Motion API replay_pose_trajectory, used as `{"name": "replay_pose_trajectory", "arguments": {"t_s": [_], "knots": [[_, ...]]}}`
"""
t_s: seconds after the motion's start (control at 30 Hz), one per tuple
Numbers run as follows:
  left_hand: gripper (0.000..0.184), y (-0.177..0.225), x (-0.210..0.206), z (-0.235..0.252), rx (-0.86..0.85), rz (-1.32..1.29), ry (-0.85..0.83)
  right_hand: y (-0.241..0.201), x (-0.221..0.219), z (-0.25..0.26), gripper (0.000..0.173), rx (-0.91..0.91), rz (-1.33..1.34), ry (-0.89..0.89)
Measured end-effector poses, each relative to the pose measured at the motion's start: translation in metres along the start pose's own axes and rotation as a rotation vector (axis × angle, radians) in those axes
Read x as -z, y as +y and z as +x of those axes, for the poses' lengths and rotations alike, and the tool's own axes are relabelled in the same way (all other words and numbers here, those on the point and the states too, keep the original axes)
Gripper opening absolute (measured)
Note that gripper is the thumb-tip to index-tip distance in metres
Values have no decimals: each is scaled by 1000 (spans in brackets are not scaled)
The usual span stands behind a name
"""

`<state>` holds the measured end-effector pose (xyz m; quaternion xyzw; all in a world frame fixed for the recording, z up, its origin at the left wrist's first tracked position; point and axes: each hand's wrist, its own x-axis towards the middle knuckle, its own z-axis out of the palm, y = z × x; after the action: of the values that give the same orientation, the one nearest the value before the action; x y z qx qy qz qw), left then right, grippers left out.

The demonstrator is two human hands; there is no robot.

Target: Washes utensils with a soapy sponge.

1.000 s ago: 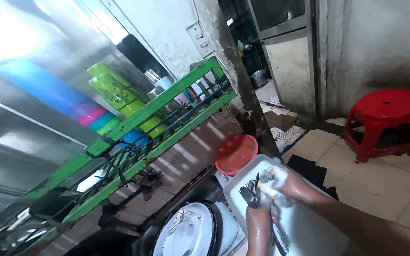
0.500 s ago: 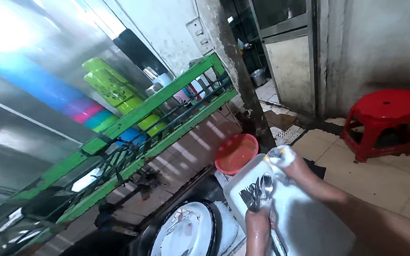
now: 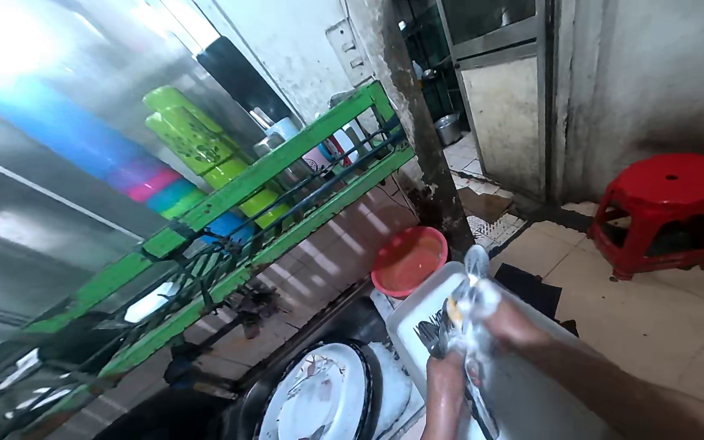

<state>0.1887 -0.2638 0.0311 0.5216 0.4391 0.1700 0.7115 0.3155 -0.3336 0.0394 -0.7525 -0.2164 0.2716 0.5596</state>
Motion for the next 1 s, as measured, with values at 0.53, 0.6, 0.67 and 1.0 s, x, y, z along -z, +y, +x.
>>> {"name": "replay_pose_trajectory", "arguments": {"t_s": [0.53,0.6,0.67,1.0], "knots": [[23,3,38,30,-23,-419,-179,13,13,-22,45,-8,-741,-1007],[26,9,43,35,-49,-424,-140,19,24,-13,40,47,-662,-876],[27,11,41,29,-10,-336,-105,0,35,-8,36,72,-503,-613],[22,5,10,-2,-15,-66,-21,-9,21,2,44,27,-99,-139]]}}
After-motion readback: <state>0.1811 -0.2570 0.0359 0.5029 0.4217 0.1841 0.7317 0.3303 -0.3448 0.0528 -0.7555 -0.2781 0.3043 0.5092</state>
